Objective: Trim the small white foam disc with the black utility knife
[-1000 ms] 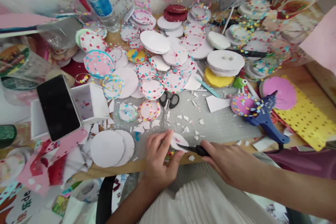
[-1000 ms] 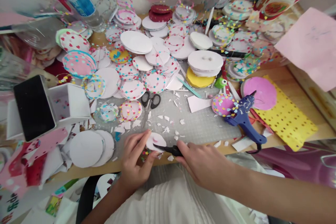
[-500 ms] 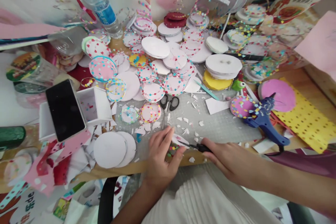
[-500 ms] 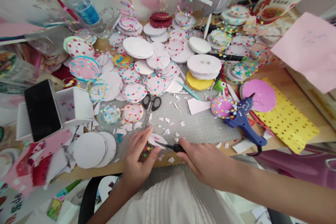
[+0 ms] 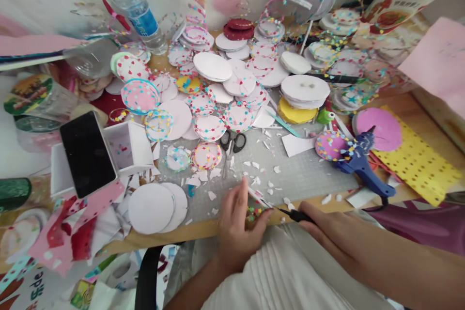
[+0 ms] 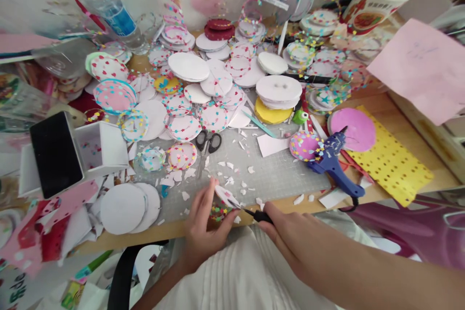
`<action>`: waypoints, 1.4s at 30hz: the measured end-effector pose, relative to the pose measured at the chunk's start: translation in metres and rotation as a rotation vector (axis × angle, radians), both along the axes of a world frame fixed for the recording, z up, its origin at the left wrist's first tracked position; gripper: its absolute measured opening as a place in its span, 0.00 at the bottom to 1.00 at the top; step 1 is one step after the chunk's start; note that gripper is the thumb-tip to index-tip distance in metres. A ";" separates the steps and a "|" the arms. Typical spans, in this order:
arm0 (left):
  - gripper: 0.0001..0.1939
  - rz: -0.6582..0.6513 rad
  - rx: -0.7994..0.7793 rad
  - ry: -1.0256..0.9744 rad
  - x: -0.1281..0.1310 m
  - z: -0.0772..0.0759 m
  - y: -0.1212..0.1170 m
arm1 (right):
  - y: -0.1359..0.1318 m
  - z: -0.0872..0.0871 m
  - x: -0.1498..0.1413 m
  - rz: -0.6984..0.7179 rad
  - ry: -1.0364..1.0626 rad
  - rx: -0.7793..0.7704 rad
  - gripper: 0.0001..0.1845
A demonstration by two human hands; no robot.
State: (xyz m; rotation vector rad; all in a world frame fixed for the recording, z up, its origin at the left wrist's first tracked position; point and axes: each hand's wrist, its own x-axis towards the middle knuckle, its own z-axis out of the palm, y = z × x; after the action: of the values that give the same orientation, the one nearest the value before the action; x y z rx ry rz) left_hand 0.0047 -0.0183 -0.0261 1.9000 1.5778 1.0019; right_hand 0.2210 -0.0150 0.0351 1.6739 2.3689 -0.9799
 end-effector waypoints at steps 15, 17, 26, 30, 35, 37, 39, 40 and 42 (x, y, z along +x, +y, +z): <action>0.30 0.066 0.080 -0.055 0.002 -0.012 -0.006 | 0.007 0.015 -0.023 0.019 -0.123 -0.153 0.15; 0.30 0.086 0.069 -0.048 0.003 -0.013 -0.007 | 0.008 0.014 -0.024 0.029 -0.134 -0.173 0.13; 0.30 0.113 0.039 -0.055 0.002 -0.007 -0.004 | 0.014 -0.019 -0.008 0.218 -0.105 -0.060 0.10; 0.29 0.114 0.056 -0.045 0.002 -0.006 -0.003 | 0.020 -0.034 -0.002 0.234 -0.029 -0.079 0.08; 0.29 0.087 0.050 -0.028 -0.002 -0.002 0.001 | 0.029 -0.025 -0.003 0.245 0.015 -0.101 0.10; 0.29 0.066 0.049 -0.004 -0.007 0.004 0.003 | 0.031 -0.013 -0.005 0.219 0.046 -0.125 0.10; 0.31 0.027 0.088 0.027 -0.012 0.012 0.006 | 0.031 -0.001 -0.008 0.193 0.081 -0.129 0.10; 0.32 -0.001 0.124 0.047 -0.015 0.017 0.009 | 0.030 0.004 -0.010 0.184 0.093 -0.118 0.11; 0.34 -0.067 0.212 0.097 -0.019 0.024 0.014 | 0.026 0.010 -0.011 0.162 0.110 -0.070 0.14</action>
State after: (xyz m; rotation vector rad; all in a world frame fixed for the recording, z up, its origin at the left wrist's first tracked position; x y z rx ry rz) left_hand -0.0147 -0.0045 -0.0024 2.1595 1.4997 1.1007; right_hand 0.2096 0.0108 0.0455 1.4132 2.4601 -1.1384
